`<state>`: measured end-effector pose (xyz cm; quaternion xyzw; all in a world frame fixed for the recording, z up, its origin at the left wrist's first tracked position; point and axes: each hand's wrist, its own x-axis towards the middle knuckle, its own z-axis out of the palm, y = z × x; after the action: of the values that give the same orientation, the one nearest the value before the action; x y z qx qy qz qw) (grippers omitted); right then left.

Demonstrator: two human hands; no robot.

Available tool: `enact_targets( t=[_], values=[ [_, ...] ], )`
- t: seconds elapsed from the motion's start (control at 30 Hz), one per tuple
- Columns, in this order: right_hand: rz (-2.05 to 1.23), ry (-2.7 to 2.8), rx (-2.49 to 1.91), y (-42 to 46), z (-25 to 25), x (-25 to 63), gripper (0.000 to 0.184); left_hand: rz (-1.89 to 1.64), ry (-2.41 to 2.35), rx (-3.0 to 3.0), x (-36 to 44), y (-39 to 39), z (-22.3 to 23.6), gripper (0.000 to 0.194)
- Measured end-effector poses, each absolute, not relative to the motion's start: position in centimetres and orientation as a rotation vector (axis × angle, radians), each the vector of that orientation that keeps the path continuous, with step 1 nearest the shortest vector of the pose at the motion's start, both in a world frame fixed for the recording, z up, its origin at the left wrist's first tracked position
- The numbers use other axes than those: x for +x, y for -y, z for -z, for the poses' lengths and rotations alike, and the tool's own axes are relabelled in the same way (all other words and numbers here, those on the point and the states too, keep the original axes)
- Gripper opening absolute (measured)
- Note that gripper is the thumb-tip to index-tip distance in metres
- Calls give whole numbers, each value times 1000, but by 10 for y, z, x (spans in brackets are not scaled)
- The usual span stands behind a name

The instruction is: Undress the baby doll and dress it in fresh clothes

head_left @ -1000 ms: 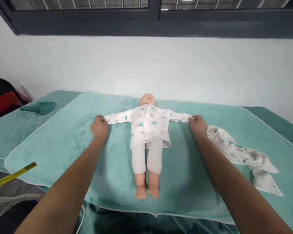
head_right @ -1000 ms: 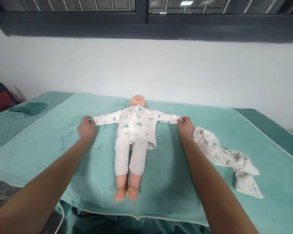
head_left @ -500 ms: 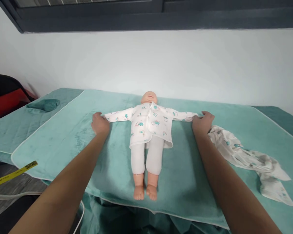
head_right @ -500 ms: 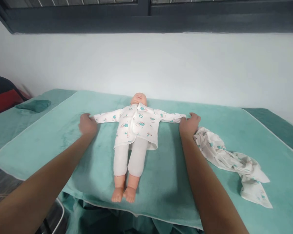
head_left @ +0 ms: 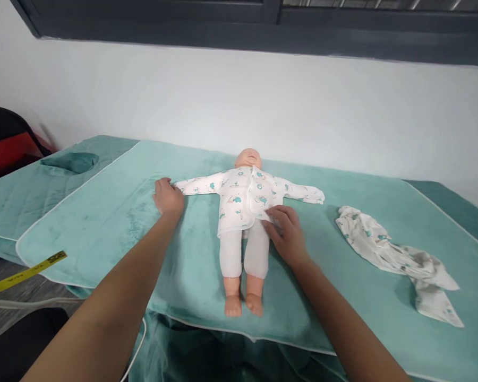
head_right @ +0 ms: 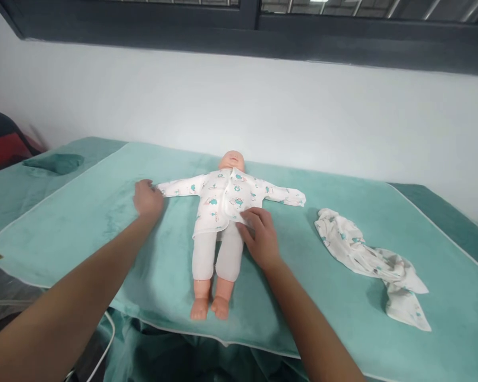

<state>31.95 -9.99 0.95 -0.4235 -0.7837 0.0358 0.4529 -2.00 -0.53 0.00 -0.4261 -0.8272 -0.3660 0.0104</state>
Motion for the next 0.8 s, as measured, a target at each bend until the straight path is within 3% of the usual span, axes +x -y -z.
enact_targets(
  t=[0.2, 0.43, 0.57, 0.8],
  values=[
    [30, 1991, -1034, 101, -7, 322, 17, 1160, 2585, -1345, -18, 9, -3, 31],
    [-147, 1923, -951, 112, -13, 325, 9, 1163, 2578, -1366, -19, 8, -3, 31],
    [-321, 1785, -989, 112, -15, 326, 19, 1186, 2578, -1349, -19, 7, -1, 33],
    [-543, 1200, -1441, 88, -7, 330, 37, 1206, 2460, -1342, -15, 12, -9, 33]
  ],
)
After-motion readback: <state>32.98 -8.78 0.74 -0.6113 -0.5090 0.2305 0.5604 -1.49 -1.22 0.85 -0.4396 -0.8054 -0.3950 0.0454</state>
